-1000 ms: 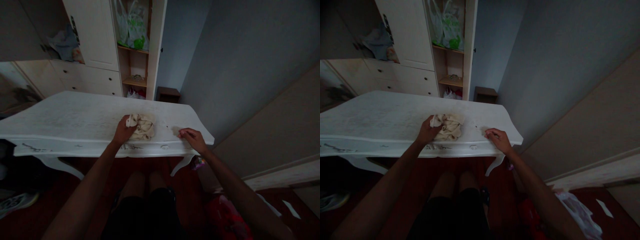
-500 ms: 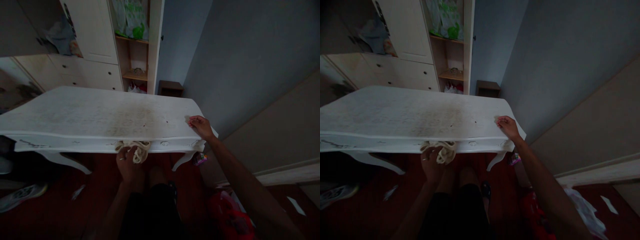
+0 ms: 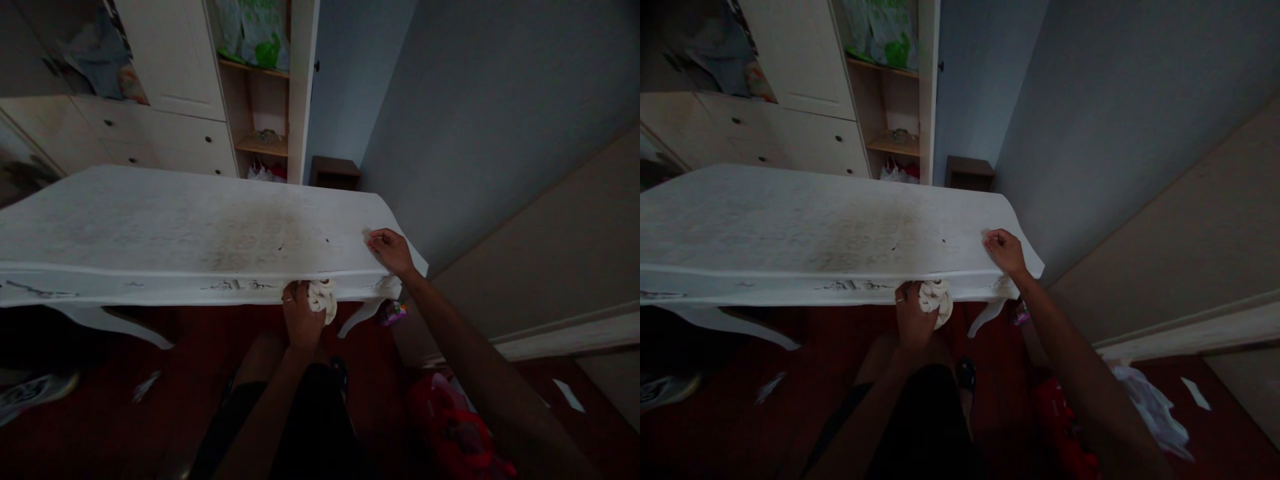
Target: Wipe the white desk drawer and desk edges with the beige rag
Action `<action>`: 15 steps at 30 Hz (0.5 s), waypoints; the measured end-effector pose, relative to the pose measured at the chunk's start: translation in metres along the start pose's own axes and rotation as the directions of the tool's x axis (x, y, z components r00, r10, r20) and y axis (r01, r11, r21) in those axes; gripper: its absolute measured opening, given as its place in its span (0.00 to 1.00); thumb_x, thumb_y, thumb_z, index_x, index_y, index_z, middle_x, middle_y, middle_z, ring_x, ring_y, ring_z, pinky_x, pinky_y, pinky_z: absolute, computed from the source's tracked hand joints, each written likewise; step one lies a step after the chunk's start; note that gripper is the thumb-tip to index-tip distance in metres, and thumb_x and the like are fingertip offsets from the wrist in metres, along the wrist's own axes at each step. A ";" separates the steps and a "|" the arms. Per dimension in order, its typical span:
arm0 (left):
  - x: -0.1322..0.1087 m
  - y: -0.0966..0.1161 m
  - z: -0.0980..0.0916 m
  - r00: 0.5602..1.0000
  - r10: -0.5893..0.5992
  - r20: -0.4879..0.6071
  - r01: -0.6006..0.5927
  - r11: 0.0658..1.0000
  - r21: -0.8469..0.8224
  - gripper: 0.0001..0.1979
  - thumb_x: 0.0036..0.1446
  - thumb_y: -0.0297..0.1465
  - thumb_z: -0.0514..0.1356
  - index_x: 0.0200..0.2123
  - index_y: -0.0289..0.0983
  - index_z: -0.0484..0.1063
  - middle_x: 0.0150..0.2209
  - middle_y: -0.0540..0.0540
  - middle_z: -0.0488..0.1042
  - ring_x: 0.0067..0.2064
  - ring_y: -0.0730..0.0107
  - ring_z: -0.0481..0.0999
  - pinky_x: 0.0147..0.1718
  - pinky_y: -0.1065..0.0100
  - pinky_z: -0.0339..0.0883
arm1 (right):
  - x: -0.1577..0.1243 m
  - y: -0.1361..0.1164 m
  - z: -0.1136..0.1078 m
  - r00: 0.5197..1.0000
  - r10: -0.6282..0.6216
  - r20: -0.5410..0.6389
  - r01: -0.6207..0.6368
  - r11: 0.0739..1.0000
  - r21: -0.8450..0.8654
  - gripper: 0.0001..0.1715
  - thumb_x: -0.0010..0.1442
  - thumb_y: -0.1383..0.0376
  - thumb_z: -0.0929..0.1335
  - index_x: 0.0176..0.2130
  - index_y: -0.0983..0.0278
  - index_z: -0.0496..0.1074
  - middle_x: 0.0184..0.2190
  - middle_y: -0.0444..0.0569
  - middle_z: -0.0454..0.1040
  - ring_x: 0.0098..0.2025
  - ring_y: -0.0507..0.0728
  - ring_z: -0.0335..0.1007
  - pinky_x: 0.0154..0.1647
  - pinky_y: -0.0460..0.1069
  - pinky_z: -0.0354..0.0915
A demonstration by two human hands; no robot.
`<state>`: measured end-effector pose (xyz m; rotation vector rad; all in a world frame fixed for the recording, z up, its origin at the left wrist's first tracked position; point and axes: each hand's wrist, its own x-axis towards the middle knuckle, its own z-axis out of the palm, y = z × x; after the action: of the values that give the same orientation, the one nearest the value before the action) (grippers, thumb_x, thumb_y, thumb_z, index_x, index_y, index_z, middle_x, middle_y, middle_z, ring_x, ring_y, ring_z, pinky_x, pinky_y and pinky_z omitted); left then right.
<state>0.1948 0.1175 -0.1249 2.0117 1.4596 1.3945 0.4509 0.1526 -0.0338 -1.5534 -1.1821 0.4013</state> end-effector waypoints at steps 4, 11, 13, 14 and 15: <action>-0.004 0.008 -0.001 0.967 -0.238 0.096 0.255 0.930 -0.265 0.25 0.44 0.28 0.65 0.49 0.35 0.69 0.48 0.37 0.70 0.51 0.53 0.72 0.54 0.52 0.65 | 0.001 0.005 -0.001 0.999 -0.050 0.008 0.050 0.998 -0.048 0.14 0.52 0.57 0.68 0.36 0.63 0.73 0.30 0.49 0.78 0.32 0.56 0.73 0.38 0.52 0.67; -0.021 0.042 0.038 0.513 -0.609 0.605 0.750 -0.025 -0.661 0.19 0.37 0.35 0.65 0.35 0.34 0.72 0.32 0.45 0.77 0.34 0.63 0.78 0.35 0.64 0.70 | 0.002 0.006 -0.002 0.997 -0.078 -0.003 0.077 0.991 -0.111 0.13 0.52 0.59 0.67 0.36 0.63 0.74 0.30 0.48 0.77 0.33 0.56 0.73 0.37 0.51 0.68; -0.019 0.061 0.053 0.484 -0.586 0.650 0.744 -0.116 -0.658 0.18 0.35 0.34 0.66 0.33 0.34 0.73 0.30 0.46 0.76 0.32 0.63 0.78 0.34 0.65 0.70 | 0.003 0.006 -0.001 0.996 -0.085 -0.011 0.083 0.991 -0.102 0.13 0.52 0.59 0.66 0.35 0.63 0.74 0.29 0.47 0.77 0.32 0.56 0.73 0.37 0.51 0.68; -0.017 0.071 0.059 0.473 -0.569 0.673 0.741 -0.157 -0.653 0.17 0.35 0.33 0.65 0.33 0.34 0.73 0.30 0.46 0.76 0.32 0.63 0.78 0.34 0.65 0.70 | 0.003 0.006 0.000 0.996 -0.086 -0.016 0.084 0.992 -0.097 0.12 0.52 0.59 0.66 0.35 0.63 0.74 0.29 0.47 0.77 0.32 0.55 0.72 0.37 0.51 0.68; -0.015 0.082 0.066 0.453 -0.554 0.698 0.744 -0.197 -0.639 0.17 0.36 0.32 0.65 0.34 0.34 0.73 0.31 0.46 0.77 0.32 0.63 0.78 0.34 0.65 0.70 | 0.003 0.006 0.000 0.996 -0.085 -0.019 0.083 0.992 -0.093 0.12 0.52 0.60 0.66 0.35 0.63 0.74 0.29 0.47 0.77 0.32 0.55 0.72 0.37 0.51 0.68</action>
<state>0.2956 0.0876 -0.1083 0.2869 0.8374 0.9997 0.4548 0.1555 -0.0385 -1.5772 -1.2585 0.2755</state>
